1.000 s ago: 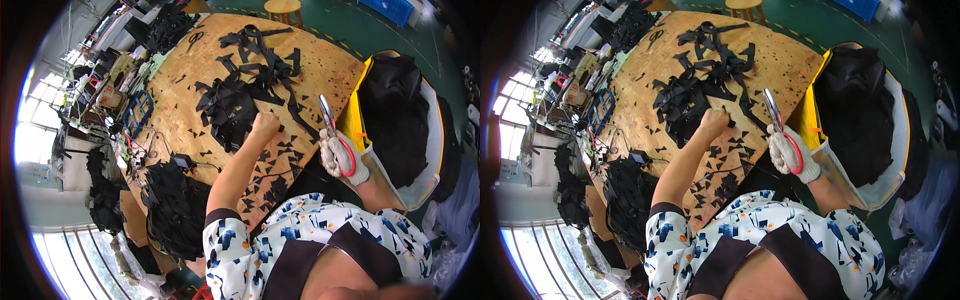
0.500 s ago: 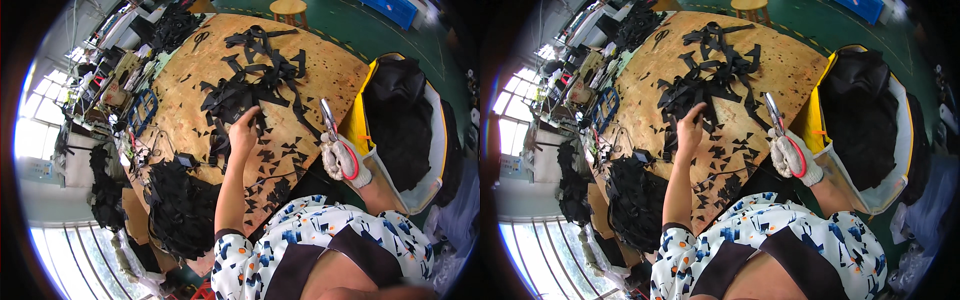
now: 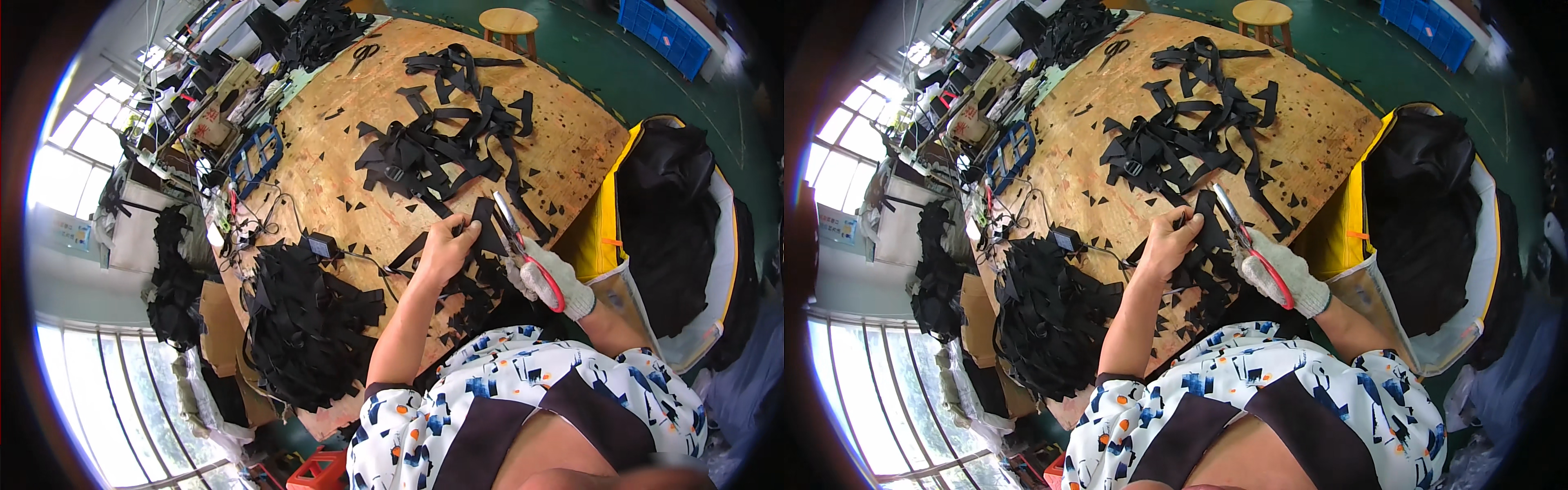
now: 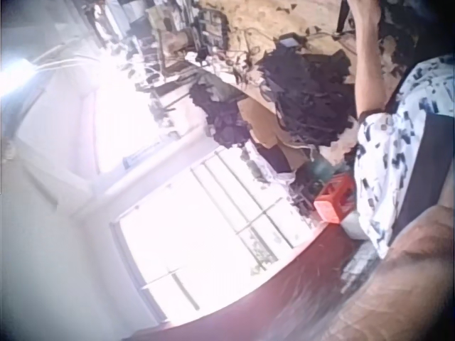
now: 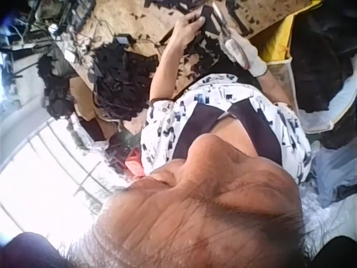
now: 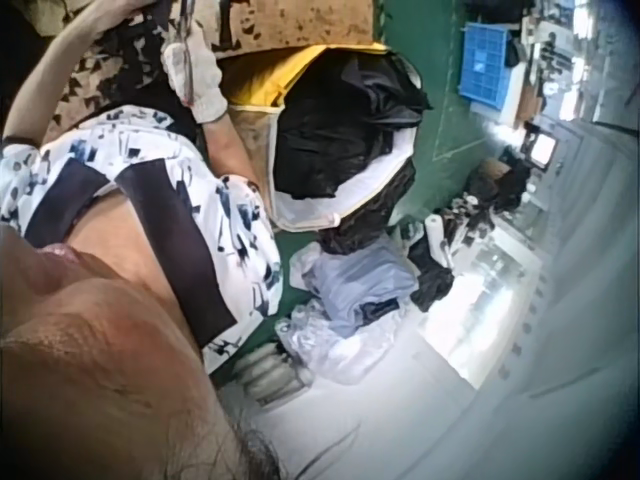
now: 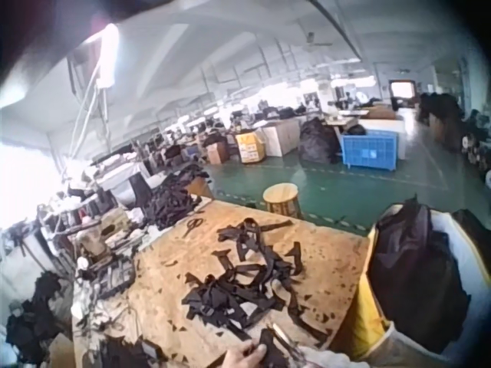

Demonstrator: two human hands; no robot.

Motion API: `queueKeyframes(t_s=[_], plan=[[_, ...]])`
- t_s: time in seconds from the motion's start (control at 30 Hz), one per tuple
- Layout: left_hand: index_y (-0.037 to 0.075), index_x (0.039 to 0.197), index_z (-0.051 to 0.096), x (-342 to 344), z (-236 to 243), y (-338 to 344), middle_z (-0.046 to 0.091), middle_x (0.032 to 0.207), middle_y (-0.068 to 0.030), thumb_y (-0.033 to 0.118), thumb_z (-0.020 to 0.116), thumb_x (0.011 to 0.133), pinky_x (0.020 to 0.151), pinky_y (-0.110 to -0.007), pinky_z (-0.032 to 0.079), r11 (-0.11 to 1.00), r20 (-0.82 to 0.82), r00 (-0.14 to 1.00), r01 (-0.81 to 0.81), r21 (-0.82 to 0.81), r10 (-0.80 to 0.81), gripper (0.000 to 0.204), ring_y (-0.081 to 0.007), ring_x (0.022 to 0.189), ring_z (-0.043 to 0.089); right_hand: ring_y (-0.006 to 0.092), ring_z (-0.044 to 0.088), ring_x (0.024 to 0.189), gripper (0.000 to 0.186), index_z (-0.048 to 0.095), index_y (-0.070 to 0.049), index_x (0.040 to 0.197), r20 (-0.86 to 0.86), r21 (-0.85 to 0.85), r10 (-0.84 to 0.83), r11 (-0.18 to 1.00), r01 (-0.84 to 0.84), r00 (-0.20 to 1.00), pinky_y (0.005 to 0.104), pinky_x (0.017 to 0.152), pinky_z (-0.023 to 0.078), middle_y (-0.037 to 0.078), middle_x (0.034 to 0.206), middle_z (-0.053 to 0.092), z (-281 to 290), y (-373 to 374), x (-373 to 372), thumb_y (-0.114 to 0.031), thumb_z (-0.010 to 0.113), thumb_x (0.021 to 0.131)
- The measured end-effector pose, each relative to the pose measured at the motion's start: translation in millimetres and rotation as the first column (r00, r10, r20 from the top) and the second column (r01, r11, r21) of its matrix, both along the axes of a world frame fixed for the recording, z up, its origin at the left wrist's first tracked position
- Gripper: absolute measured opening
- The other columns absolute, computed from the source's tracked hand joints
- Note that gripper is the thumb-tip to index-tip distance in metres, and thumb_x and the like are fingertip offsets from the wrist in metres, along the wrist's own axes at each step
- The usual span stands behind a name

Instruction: The person trims small sections of excess material from black leather components using shears, picking up individual pieces from a pile and placing them back on the table.

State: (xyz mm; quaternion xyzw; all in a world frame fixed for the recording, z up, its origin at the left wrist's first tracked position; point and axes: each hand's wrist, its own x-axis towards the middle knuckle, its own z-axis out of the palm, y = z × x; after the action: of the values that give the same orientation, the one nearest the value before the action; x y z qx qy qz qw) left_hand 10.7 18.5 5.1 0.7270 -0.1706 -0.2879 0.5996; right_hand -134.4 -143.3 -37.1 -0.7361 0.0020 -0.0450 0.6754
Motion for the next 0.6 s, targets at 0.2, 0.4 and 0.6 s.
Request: queueKeyframes(t_s=[0.2,0.4,0.6], plan=[[-0.001,0.081,0.061,-5.0,-4.1,-4.9,0.051,0.059,0.0014,0.020,0.060,0.088,0.047,-0.026,0.034,1.000,0.014,1.000,0.000,0.016,0.000,0.022,-0.0063,0.052,0.042,0.0315,0.064,0.072,0.074,0.042,-0.001,0.129,0.027,-0.408,-0.037,0.912,0.045,0.999,0.0368,0.062,0.050,0.013,0.080,0.063,15.4,0.3,1.1,-0.063,0.035,0.090],[-0.002,0.081,0.061,-7.8,-7.8,-6.9,0.050,0.058,0.0005,0.018,0.060,0.088,0.047,-0.027,0.035,1.000,0.026,1.000,0.012,0.025,-0.013,0.022,-0.0065,0.053,0.042,0.0263,0.063,0.072,0.067,0.043,-0.001,0.127,-0.113,-0.217,0.054,0.973,-0.077,0.992,0.0338,0.062,0.049,0.011,0.084,0.062,18.0,-1.8,0.0,-0.058,0.040,0.091],[-0.003,0.081,0.061,-7.0,-7.9,-8.2,0.053,0.060,-0.0018,0.018,0.060,0.087,0.049,-0.028,0.037,0.998,0.014,1.000,0.006,0.060,-0.007,0.022,-0.0082,0.054,0.045,0.0062,0.049,0.061,0.053,0.046,-0.003,0.124,-0.127,0.248,0.054,0.969,-0.022,0.990,0.0190,0.055,0.041,0.000,0.080,0.053,13.8,7.4,-5.4,-0.044,0.052,0.092]])
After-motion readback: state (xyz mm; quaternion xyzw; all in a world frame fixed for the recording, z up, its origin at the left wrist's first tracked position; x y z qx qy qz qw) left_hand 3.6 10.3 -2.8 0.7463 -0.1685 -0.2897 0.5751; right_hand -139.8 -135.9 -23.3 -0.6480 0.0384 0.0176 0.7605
